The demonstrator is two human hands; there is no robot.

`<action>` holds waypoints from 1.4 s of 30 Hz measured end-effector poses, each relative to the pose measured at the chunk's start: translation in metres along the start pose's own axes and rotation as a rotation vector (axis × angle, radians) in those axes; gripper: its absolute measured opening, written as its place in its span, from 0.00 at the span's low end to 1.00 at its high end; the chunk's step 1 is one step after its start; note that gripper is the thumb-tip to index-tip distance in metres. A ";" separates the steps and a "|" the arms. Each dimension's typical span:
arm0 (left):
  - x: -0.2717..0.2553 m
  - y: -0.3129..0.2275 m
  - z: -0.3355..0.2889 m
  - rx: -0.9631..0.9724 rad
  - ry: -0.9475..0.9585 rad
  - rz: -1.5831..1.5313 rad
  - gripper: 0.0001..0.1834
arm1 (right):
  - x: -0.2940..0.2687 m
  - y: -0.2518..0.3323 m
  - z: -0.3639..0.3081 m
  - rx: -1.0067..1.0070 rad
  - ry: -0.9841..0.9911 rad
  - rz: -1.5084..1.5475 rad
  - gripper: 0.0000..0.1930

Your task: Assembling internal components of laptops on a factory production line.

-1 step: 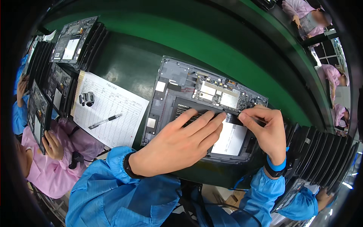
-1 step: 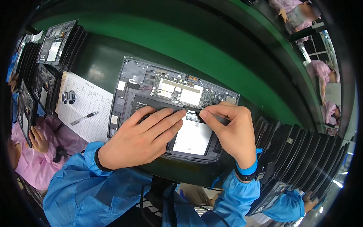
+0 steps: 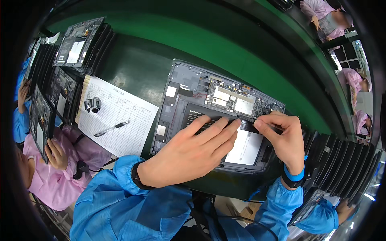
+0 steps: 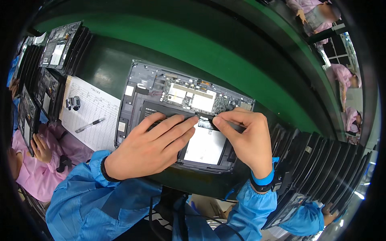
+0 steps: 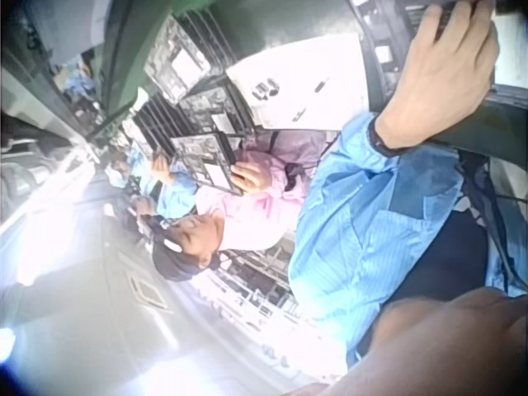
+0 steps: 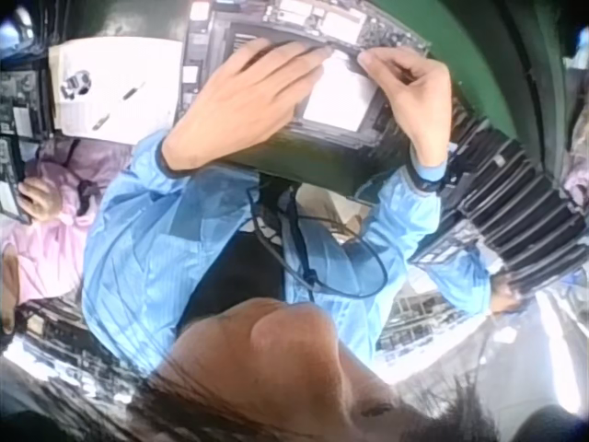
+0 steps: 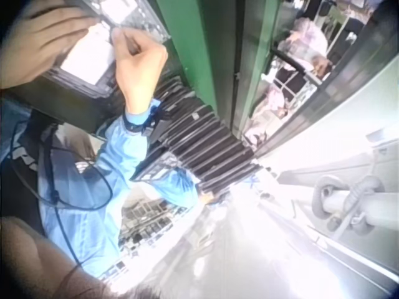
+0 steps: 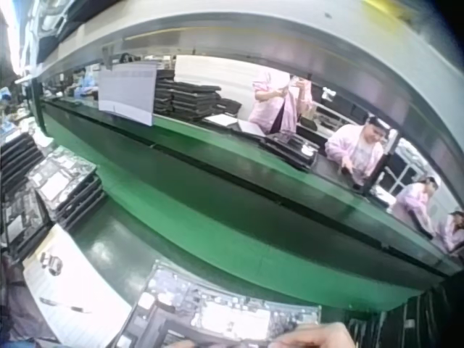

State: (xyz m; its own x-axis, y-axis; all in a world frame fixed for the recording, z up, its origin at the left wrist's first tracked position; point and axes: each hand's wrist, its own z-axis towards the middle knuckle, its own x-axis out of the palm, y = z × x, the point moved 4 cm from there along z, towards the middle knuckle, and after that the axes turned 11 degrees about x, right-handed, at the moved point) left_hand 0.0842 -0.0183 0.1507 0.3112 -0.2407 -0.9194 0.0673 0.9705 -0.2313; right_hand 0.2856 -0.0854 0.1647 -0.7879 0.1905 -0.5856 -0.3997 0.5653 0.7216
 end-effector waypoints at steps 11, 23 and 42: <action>0.000 0.000 0.000 -0.012 -0.004 -0.002 0.26 | 0.000 -0.001 0.002 -0.030 -0.019 0.013 0.08; -0.004 0.000 0.001 0.018 -0.046 -0.045 0.29 | 0.016 0.016 0.004 -0.287 -0.299 -0.007 0.15; -0.004 0.004 -0.002 0.041 -0.045 -0.083 0.27 | 0.023 0.009 -0.013 -0.878 -0.479 -0.621 0.17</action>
State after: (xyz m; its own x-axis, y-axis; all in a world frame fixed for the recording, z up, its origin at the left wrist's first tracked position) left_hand 0.0813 -0.0139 0.1525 0.3447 -0.3205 -0.8823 0.1332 0.9471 -0.2920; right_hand 0.2581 -0.0868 0.1624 -0.1626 0.4652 -0.8701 -0.9860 -0.0437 0.1610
